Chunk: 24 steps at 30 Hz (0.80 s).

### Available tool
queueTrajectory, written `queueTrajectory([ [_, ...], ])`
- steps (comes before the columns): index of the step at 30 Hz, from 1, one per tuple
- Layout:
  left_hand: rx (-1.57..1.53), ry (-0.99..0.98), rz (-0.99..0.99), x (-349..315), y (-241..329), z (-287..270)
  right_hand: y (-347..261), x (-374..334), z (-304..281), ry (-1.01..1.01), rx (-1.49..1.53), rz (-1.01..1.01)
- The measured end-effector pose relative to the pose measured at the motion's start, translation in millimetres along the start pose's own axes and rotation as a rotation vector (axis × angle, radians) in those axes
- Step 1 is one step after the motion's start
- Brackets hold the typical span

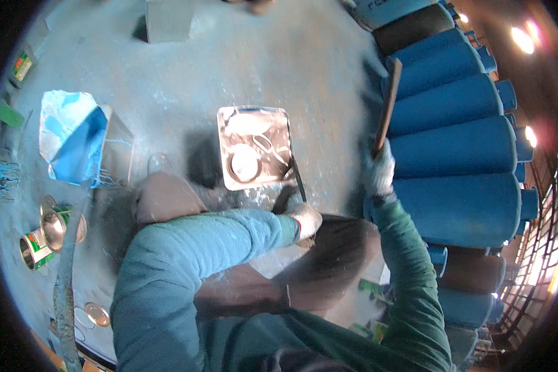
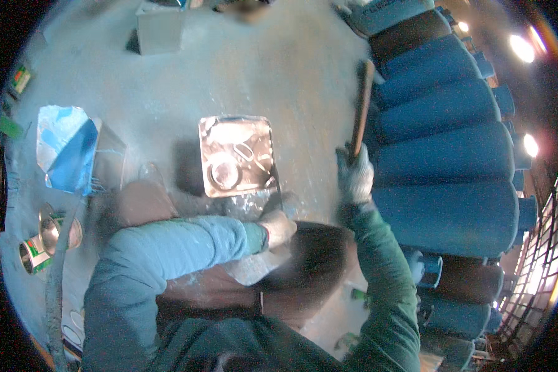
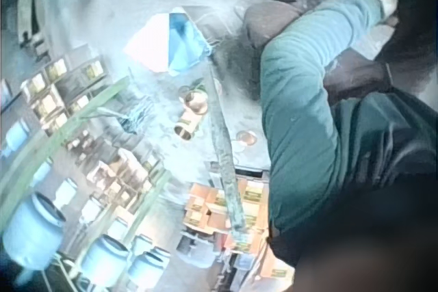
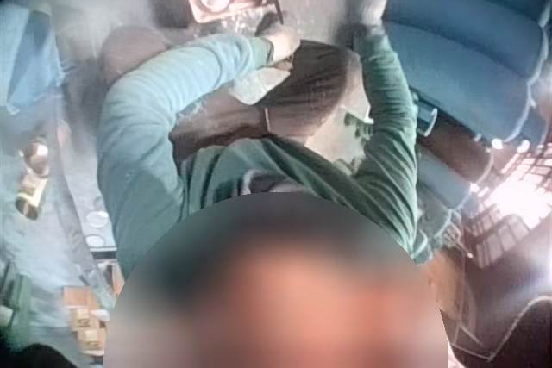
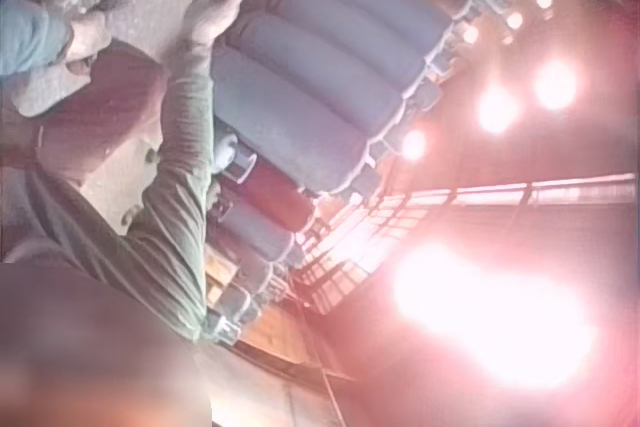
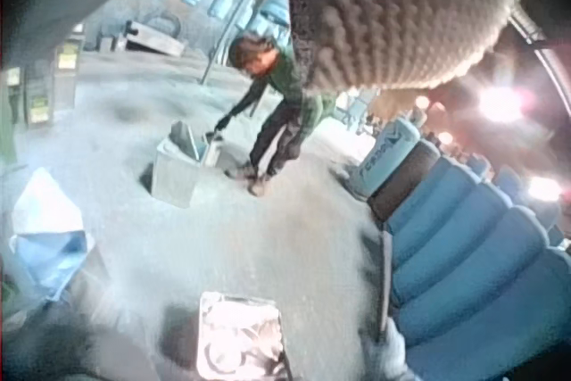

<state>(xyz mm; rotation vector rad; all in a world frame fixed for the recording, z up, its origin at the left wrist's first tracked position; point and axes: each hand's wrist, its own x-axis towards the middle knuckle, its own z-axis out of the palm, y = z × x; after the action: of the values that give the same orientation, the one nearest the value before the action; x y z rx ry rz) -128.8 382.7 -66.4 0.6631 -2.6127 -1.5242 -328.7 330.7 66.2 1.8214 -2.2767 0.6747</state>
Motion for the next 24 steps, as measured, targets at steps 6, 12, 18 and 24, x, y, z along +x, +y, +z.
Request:
queueTrajectory([
  [6, 0.129, 0.048, 0.227, -6.9, -31.1, -4.5, 12.6, -47.3, -7.7, -0.689, -0.626, -0.374],
  [12, -1.031, 0.142, -0.545, -33.8, -16.5, -8.1, -19.9, -62.4, -4.1, -0.311, -0.192, 0.184],
  [18, -1.192, 0.081, -0.540, -77.8, 3.8, -39.1, -4.6, -86.0, 39.2, -0.305, 0.020, 0.421],
  [24, -1.126, 0.112, -0.532, -111.0, 11.3, -76.5, 13.0, -100.9, 108.9, -0.277, 0.338, 0.694],
])
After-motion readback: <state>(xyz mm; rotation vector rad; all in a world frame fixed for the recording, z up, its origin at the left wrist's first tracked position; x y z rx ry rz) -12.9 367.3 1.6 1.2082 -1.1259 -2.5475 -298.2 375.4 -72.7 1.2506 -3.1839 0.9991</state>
